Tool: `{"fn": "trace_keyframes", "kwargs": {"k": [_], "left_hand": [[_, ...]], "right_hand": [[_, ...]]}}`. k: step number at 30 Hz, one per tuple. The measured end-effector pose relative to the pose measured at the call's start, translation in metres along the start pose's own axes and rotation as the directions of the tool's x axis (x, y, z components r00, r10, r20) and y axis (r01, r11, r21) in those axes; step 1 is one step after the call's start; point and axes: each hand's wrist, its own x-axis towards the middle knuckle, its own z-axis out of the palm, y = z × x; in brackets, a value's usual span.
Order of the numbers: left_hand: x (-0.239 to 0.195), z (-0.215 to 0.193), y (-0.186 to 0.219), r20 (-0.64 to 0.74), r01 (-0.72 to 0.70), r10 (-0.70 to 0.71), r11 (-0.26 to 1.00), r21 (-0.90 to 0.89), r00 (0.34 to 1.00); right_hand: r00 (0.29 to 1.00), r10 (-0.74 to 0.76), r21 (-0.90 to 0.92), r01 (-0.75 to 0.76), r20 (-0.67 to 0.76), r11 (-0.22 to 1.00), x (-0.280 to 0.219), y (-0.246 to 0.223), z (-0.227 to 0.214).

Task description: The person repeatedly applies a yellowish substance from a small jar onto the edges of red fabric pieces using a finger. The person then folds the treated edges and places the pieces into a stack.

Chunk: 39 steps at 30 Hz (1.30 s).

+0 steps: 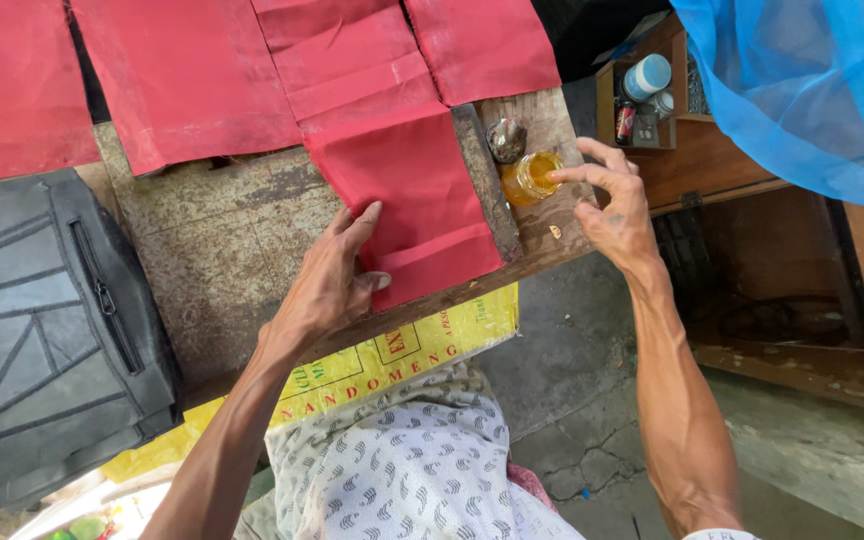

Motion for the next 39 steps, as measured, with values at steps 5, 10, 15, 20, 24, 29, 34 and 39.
{"fn": "trace_keyframes", "kwargs": {"k": [5,10,15,20,24,29,34,39], "left_hand": [[0.001,-0.005,-0.001,0.026,-0.002,0.003,0.999,-0.041,1.000],[0.000,-0.007,0.004,0.013,-0.065,0.064,0.997,0.032,0.998],[0.003,-0.004,0.004,0.029,0.030,-0.033,0.995,0.090,0.999],[0.002,0.001,-0.006,0.010,-0.030,0.030,0.995,0.097,1.000],[0.006,0.001,-0.006,0.013,0.017,-0.018,0.993,0.116,1.000],[0.001,-0.003,-0.009,0.004,-0.032,0.032,0.995,0.095,0.999],[0.000,-0.009,-0.017,-0.047,-0.127,0.132,0.986,0.107,0.990],[-0.001,-0.012,-0.020,-0.017,0.012,-0.013,0.998,-0.065,1.000]], "right_hand": [[0.984,-0.166,-0.200,0.151,-0.059,0.968,-0.013,-0.021,-0.002],[0.944,-0.248,0.048,0.264,-0.220,0.963,-0.036,-0.040,-0.005],[0.977,0.147,0.521,-0.045,-0.157,0.853,-0.104,-0.041,0.068],[0.954,0.194,0.719,-0.300,0.229,0.627,-0.140,-0.029,0.105],[0.946,0.180,0.747,-0.324,0.270,0.581,-0.137,-0.029,0.108],[0.968,-0.021,0.726,-0.173,0.250,0.665,-0.144,-0.054,0.133],[0.924,-0.061,0.523,-0.158,0.378,0.838,-0.157,-0.089,0.168],[0.983,0.166,0.679,-0.179,0.085,0.712,-0.135,-0.049,0.126]]}}
